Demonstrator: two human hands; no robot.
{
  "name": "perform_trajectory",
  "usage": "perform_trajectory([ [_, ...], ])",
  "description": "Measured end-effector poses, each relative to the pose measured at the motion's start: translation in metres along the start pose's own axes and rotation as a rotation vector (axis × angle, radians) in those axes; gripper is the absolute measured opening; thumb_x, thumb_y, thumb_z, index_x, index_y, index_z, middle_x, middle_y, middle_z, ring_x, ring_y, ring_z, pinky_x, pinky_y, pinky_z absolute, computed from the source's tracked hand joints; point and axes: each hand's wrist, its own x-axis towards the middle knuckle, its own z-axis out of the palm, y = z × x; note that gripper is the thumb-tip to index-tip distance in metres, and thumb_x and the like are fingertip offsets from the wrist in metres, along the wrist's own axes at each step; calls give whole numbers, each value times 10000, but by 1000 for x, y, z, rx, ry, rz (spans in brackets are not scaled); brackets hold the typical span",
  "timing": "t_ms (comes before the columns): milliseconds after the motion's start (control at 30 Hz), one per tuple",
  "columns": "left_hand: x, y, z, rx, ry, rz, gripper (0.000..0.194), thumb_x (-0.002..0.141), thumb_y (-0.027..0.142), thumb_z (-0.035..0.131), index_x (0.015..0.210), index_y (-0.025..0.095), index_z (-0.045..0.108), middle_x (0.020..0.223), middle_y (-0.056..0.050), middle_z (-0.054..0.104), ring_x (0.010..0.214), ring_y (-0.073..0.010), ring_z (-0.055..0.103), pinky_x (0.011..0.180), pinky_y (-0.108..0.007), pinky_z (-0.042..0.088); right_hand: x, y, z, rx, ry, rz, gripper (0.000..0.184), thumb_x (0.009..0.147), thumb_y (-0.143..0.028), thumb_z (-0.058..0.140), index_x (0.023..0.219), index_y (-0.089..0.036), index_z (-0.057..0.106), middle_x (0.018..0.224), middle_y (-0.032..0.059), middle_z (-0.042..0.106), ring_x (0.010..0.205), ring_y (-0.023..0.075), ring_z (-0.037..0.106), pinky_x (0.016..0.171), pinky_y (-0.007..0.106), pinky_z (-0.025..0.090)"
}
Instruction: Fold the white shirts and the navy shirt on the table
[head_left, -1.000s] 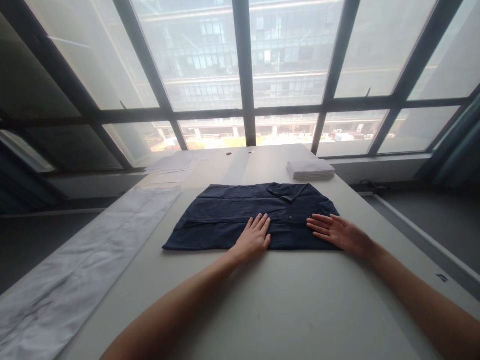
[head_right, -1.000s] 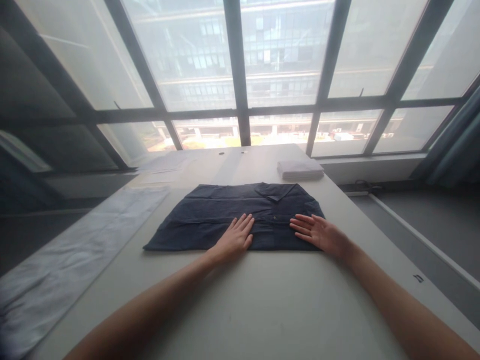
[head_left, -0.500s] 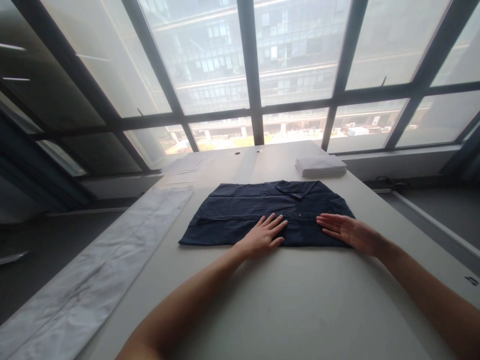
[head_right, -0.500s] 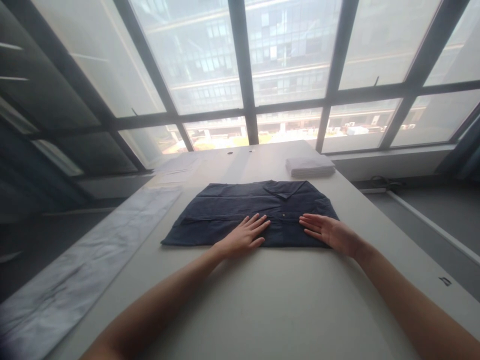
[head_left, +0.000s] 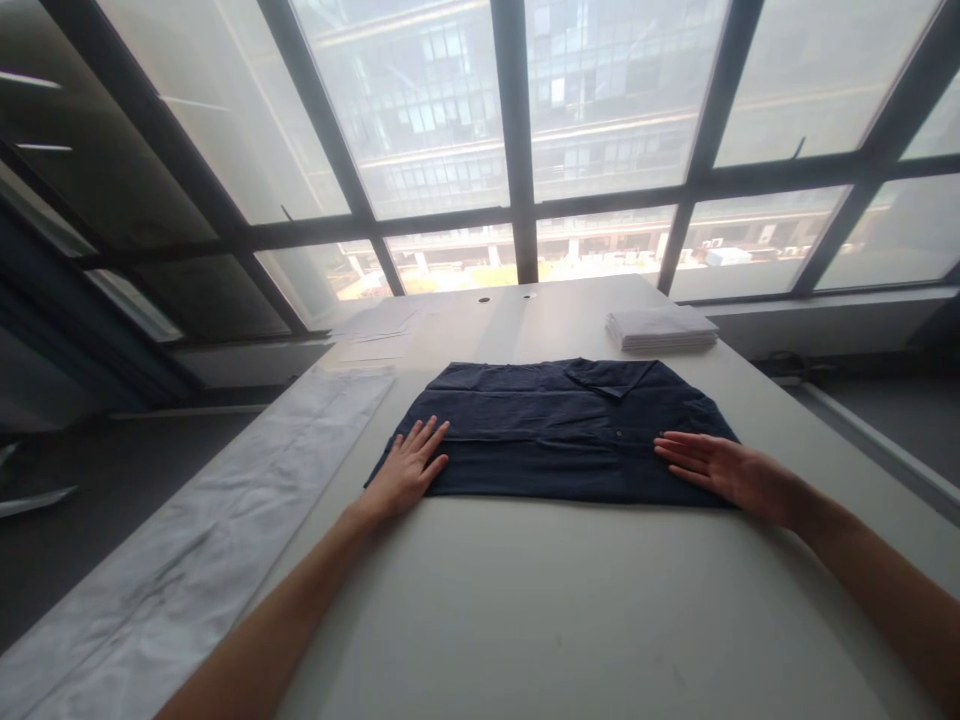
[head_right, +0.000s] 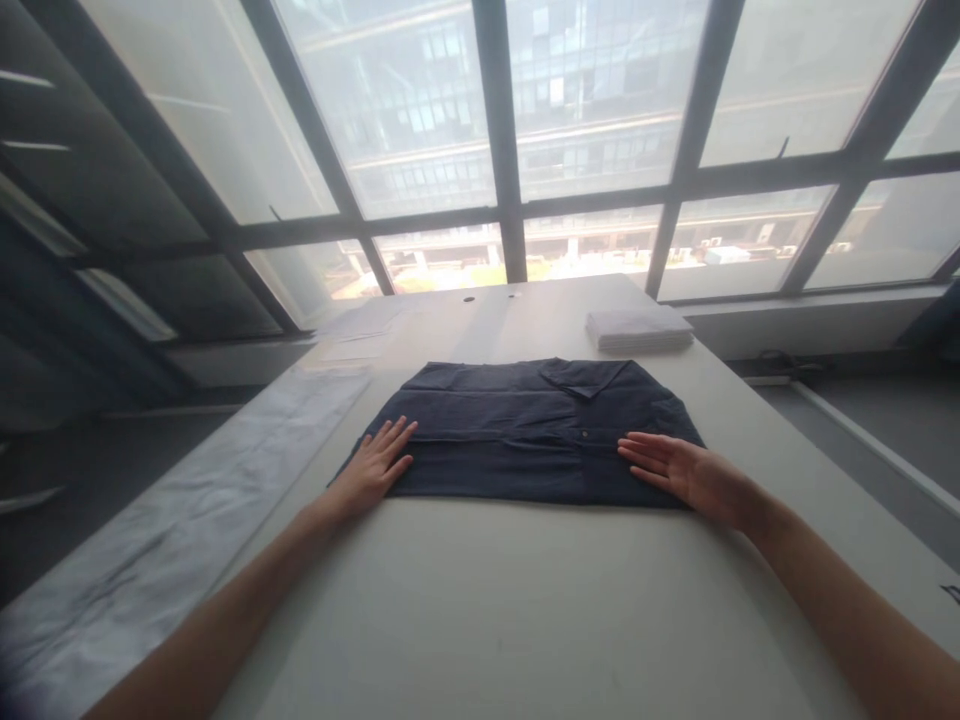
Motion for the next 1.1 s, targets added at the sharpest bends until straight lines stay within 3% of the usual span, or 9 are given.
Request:
perform_trajectory([
  [100,0,-9,4,26,-8,-63,604,1061,539,255,1617,304,217,1686,-42,129,1551,-301,116,1210,-573,178,-1,-1,1,-42,5,3,382,919,-379,523,1245,-287,699,1427,63,612,1421,313,446,1211,555,321],
  [1100,5,1,-3,65,-48,-90,596,1045,488,277,1607,290,263,1671,-61,200,1543,-309,158,1191,-588,192,0,-2,4,1,4,-37,326,895,-367,578,1164,-269,736,1360,80,661,1381,323,497,1212,559,314],
])
